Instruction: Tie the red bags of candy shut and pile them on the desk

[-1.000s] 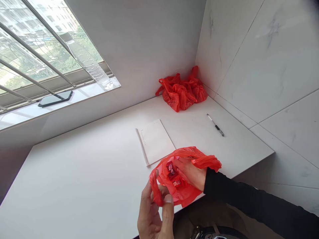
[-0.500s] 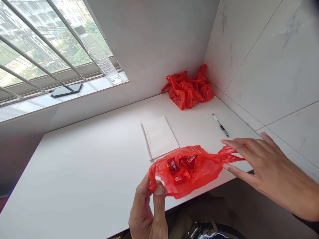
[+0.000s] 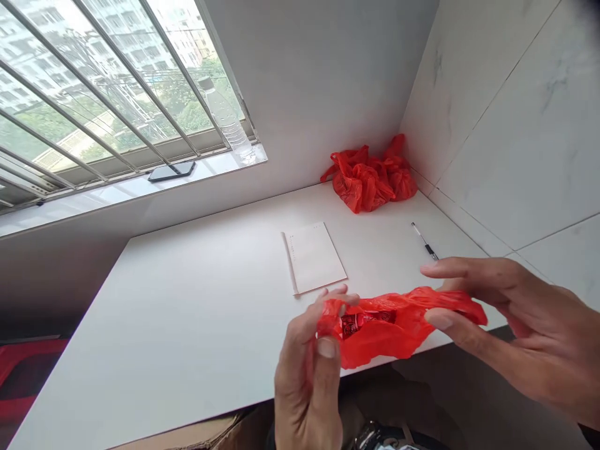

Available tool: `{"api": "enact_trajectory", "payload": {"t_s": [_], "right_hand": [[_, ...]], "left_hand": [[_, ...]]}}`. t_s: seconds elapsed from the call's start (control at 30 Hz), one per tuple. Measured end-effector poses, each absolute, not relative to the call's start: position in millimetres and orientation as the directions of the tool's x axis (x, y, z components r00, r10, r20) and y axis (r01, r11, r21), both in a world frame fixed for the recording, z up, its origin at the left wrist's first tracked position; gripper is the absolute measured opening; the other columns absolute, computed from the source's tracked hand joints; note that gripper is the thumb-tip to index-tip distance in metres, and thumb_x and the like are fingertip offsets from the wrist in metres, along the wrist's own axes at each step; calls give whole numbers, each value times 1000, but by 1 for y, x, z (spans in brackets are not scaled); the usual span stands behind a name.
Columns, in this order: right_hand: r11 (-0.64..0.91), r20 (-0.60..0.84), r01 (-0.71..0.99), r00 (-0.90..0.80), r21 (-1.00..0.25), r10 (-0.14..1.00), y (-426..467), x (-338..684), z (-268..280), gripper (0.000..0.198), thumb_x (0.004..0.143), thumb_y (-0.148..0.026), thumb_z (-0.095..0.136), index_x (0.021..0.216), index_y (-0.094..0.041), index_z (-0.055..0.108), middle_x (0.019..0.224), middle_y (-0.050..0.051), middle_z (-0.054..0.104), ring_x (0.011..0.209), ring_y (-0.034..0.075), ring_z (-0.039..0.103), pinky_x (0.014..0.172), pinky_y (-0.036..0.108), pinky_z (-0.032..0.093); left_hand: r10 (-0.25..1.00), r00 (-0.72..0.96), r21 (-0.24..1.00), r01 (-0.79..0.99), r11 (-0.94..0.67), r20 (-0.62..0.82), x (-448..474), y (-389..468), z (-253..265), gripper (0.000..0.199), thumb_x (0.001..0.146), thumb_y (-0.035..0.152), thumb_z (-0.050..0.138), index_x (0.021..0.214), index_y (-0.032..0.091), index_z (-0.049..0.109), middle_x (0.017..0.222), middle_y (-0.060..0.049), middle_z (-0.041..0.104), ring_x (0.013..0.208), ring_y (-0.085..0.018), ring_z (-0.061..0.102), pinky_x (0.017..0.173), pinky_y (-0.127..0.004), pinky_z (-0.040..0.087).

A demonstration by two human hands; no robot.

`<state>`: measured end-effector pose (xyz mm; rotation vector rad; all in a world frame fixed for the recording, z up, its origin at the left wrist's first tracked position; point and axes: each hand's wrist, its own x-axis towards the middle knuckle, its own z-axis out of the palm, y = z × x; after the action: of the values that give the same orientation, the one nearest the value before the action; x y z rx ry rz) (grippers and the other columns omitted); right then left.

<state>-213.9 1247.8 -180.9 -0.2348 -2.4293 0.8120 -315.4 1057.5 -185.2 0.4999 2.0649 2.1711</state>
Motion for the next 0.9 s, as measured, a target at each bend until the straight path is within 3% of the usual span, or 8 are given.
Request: {"api": "enact_trajectory", "payload": {"t_s": [0.13, 0.2, 0.3, 0.43, 0.57, 0.7, 0.83, 0.9], "right_hand": [[724, 468, -303, -883, -620, 31, 1231, -230, -183, 38, 105, -25, 51, 142, -34, 48, 98, -2, 71, 69, 12, 64, 60, 19, 58], [711, 469, -326, -883, -623, 6, 1225, -237, -182, 36, 105, -22, 50, 139, -33, 50, 87, -3, 68, 66, 12, 61, 64, 21, 58], [714, 453, -309, -891, -628, 13, 1220, -246, -178, 36, 105, -24, 50, 141, -29, 48, 96, -1, 69, 74, 12, 63, 70, 22, 57], [685, 498, -374, -867, -625, -18, 1219, -251, -176, 18, 104, -16, 51, 118, -27, 57, 88, -3, 67, 71, 11, 60, 66, 22, 53], [686, 458, -256, -880, -681, 126, 1226, -250, -178, 10, 102, -21, 56, 109, -28, 59, 89, -2, 65, 74, 12, 61, 64, 23, 52], [688, 444, -176, -865, -704, 234, 1235, -246, -178, 16, 99, -29, 64, 115, -29, 59, 96, -2, 66, 80, 12, 63, 72, 23, 53], [708, 548, -341, -833, -618, 77, 1236, -250, -170, 18, 97, -16, 65, 113, -24, 60, 93, -2, 66, 79, 12, 59, 73, 24, 50], [690, 582, -439, -813, -576, -32, 1231, -255, -165, 18, 96, -9, 62, 110, -20, 61, 92, -1, 66, 79, 13, 57, 73, 27, 50]], "left_hand": [[421, -905, 998, 69, -1, 63, -309, 1062, -192, 25, 97, 45, 56, 104, 27, 72, 93, -5, 71, 84, -19, 67, 78, -32, 55], [445, -895, 998, 45, 35, 25, -309, 1061, -193, 27, 96, 48, 58, 101, 24, 70, 79, -4, 67, 68, -17, 61, 65, -28, 52], [471, -882, 998, 32, 47, 7, -310, 1060, -192, 30, 95, 51, 57, 94, 22, 65, 69, -3, 61, 59, -14, 53, 55, -24, 45], [538, -842, 999, -46, 17, -48, -312, 1056, -190, 30, 94, 53, 58, 95, 22, 60, 74, -4, 63, 61, -14, 53, 58, -25, 46], [679, -714, 985, -142, 100, -172, -325, 1046, -191, 37, 92, 52, 62, 115, 23, 59, 88, -6, 67, 63, -13, 52, 61, -25, 45], [730, -670, 987, -160, 30, -131, -348, 1041, -195, 31, 102, 44, 48, 91, 18, 61, 74, -3, 62, 67, -12, 53, 68, -25, 45], [644, -753, 985, -171, 7, -136, -348, 1048, -196, 28, 104, 42, 43, 109, 23, 62, 62, 3, 54, 56, -12, 51, 62, -25, 47], [603, -792, 992, -15, 129, -91, -336, 1053, -195, 29, 100, 41, 52, 124, 27, 62, 84, -2, 66, 70, -15, 60, 70, -28, 51]]}}
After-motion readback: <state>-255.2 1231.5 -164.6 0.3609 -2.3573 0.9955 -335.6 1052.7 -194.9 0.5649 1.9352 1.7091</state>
